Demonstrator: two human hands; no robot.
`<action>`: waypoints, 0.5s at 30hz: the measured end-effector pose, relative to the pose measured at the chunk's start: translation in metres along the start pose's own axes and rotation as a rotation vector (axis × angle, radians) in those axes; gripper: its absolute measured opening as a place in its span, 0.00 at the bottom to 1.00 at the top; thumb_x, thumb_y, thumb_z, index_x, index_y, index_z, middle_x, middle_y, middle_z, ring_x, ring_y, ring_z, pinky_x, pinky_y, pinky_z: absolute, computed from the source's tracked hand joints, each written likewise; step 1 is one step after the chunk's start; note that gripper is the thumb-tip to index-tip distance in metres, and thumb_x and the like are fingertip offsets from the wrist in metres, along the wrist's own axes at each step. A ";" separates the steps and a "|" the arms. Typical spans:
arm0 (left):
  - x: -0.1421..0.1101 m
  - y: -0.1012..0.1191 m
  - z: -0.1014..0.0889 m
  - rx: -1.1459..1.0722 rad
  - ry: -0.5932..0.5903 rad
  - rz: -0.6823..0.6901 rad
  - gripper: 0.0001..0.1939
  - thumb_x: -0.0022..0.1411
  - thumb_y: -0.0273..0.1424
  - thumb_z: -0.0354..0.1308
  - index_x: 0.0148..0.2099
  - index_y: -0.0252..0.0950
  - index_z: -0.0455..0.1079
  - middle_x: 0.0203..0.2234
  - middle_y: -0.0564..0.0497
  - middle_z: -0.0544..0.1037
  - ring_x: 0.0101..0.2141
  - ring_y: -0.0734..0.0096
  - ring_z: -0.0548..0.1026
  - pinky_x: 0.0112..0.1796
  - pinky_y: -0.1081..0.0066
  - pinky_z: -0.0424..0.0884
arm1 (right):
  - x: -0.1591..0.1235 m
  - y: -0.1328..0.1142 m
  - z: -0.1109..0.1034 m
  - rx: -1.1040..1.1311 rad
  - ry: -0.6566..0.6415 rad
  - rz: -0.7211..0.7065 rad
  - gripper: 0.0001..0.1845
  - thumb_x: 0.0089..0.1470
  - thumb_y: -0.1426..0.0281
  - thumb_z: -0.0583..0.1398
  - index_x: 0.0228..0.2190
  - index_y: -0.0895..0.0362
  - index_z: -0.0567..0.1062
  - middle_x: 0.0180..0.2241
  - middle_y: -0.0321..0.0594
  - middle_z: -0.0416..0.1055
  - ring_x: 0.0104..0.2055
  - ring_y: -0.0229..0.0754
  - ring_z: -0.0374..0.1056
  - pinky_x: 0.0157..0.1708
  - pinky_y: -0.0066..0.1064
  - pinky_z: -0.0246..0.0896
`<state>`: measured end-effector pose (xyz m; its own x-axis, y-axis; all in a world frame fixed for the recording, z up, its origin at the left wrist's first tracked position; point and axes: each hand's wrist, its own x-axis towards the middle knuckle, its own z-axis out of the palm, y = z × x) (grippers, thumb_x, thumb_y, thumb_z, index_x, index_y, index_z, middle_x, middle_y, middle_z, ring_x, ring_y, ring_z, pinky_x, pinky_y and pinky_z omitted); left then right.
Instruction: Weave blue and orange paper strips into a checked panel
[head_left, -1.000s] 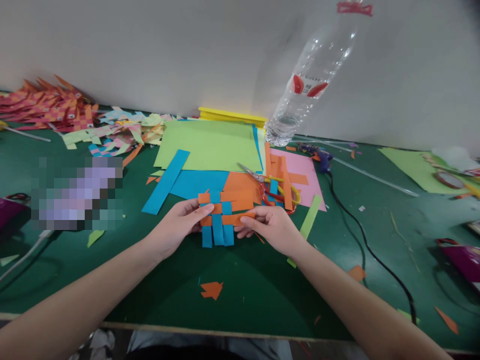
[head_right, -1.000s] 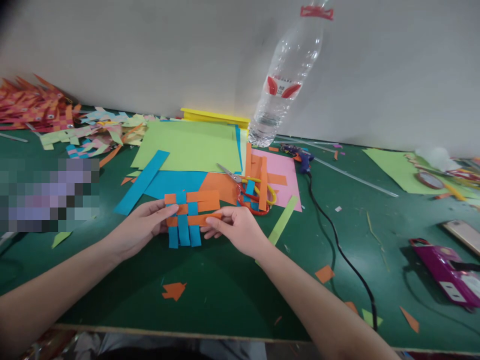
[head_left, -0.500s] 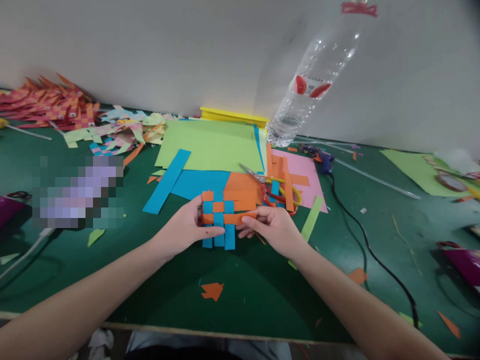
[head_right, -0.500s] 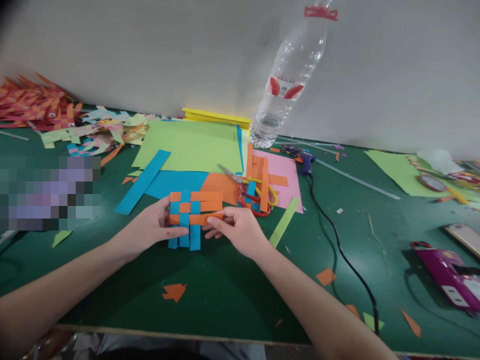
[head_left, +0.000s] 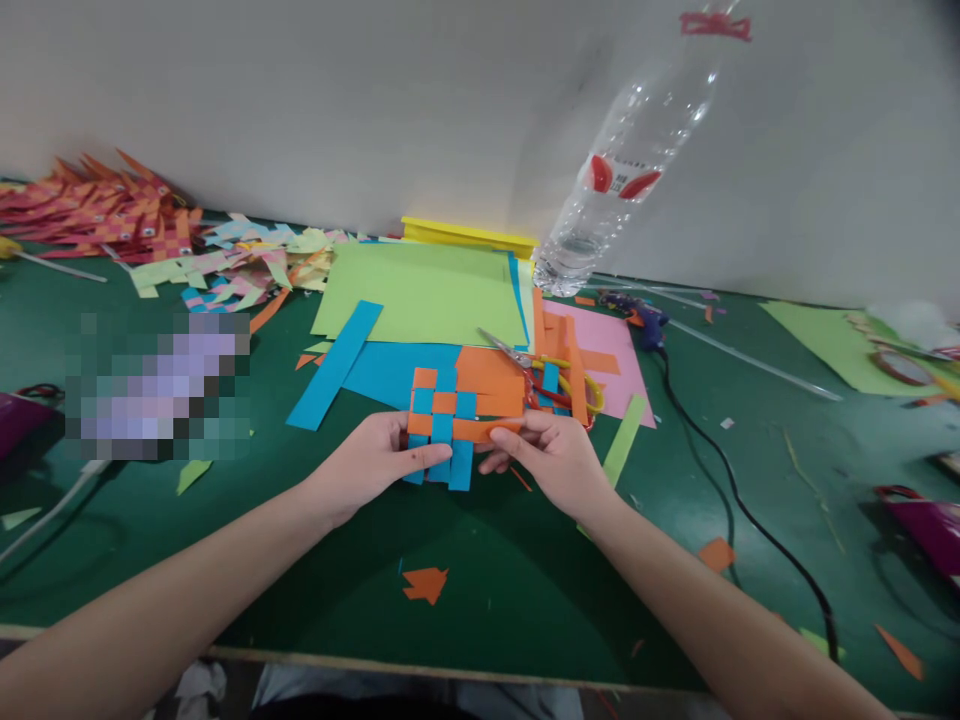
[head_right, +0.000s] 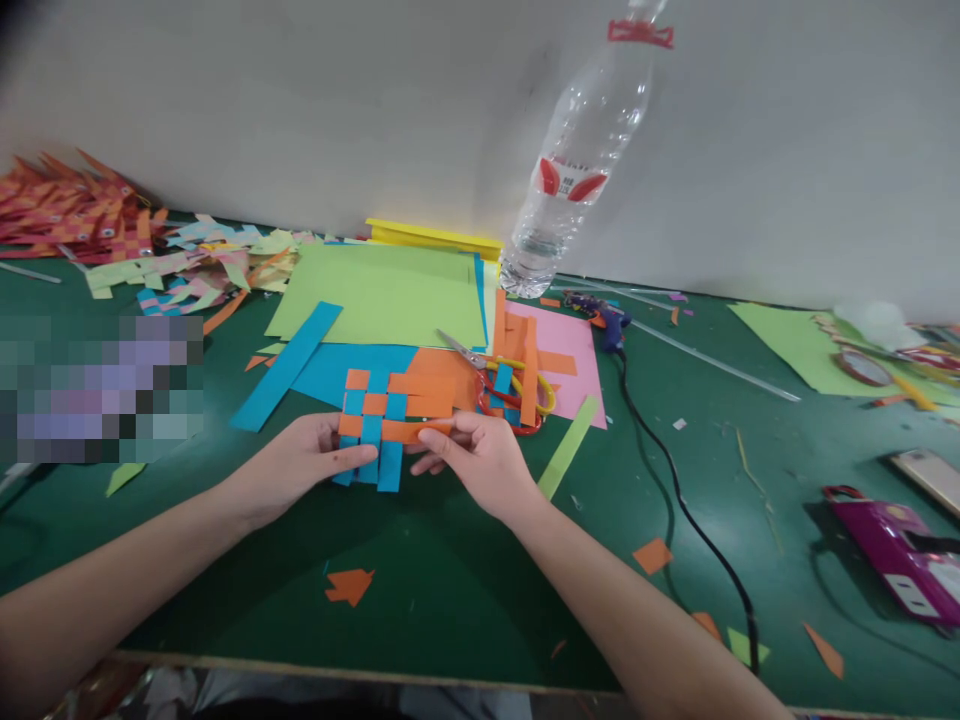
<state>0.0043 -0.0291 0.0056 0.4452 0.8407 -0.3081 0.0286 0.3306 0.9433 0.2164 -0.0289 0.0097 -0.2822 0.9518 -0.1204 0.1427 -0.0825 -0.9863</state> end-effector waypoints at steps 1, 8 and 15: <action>0.000 0.000 0.000 -0.008 -0.010 -0.011 0.15 0.56 0.35 0.63 0.44 0.33 0.73 0.37 0.48 0.80 0.37 0.66 0.78 0.40 0.68 0.74 | 0.000 0.000 0.000 0.005 0.008 -0.002 0.10 0.51 0.63 0.62 0.29 0.59 0.77 0.25 0.41 0.78 0.25 0.40 0.75 0.28 0.31 0.72; -0.001 -0.001 -0.001 -0.020 -0.012 -0.016 0.12 0.57 0.37 0.62 0.41 0.35 0.76 0.36 0.50 0.81 0.35 0.68 0.78 0.37 0.70 0.75 | 0.000 0.001 0.000 0.022 0.002 -0.020 0.10 0.51 0.63 0.62 0.30 0.58 0.78 0.26 0.41 0.78 0.25 0.39 0.75 0.27 0.30 0.72; 0.000 -0.002 0.000 0.030 0.002 0.032 0.07 0.58 0.34 0.60 0.36 0.36 0.77 0.30 0.53 0.81 0.34 0.69 0.78 0.36 0.72 0.75 | 0.000 0.004 -0.001 0.024 -0.112 0.012 0.14 0.54 0.59 0.59 0.30 0.56 0.78 0.31 0.42 0.79 0.27 0.39 0.76 0.28 0.29 0.70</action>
<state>0.0044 -0.0299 0.0038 0.4448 0.8515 -0.2776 0.0414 0.2901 0.9561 0.2181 -0.0290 0.0057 -0.3855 0.9116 -0.1427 0.1244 -0.1019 -0.9870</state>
